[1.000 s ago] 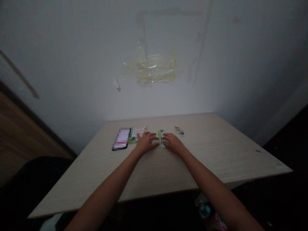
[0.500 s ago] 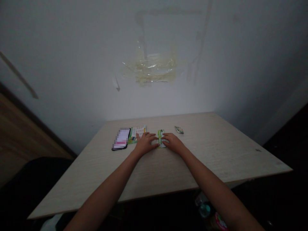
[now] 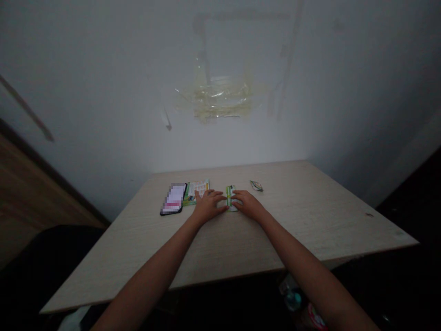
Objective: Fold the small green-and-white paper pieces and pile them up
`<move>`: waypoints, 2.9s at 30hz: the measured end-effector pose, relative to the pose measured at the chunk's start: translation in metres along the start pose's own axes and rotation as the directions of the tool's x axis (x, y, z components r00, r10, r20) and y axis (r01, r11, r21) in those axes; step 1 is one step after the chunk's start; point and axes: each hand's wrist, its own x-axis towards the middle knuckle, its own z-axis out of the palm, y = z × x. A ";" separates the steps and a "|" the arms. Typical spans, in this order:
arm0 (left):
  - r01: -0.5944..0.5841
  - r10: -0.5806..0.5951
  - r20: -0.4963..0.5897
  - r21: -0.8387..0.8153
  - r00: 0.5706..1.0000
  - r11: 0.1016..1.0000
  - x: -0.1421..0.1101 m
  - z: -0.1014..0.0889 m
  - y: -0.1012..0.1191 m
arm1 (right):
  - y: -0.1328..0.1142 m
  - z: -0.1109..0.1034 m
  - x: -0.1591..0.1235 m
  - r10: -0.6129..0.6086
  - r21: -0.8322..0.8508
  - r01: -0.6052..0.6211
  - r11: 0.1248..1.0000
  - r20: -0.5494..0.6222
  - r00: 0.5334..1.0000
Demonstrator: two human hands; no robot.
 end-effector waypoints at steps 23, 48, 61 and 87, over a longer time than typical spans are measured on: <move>0.002 -0.003 0.139 0.013 0.990 1.000 0.005 -0.001 -0.007 | 0.007 0.003 0.000 0.001 -0.008 0.000 1.000 0.026 1.000; 0.024 -0.039 0.176 0.091 0.984 0.996 0.007 -0.003 -0.006 | 0.035 -0.007 0.000 -0.013 0.174 -0.033 0.984 0.256 0.967; 0.024 -0.041 0.182 0.094 0.983 0.995 0.007 -0.006 -0.008 | 0.030 -0.018 0.000 -0.019 0.193 -0.051 0.980 0.346 0.938; 0.051 -0.069 0.197 0.091 0.978 0.995 0.005 -0.008 0.004 | 0.030 -0.013 -0.003 0.000 0.270 -0.061 0.961 0.219 0.976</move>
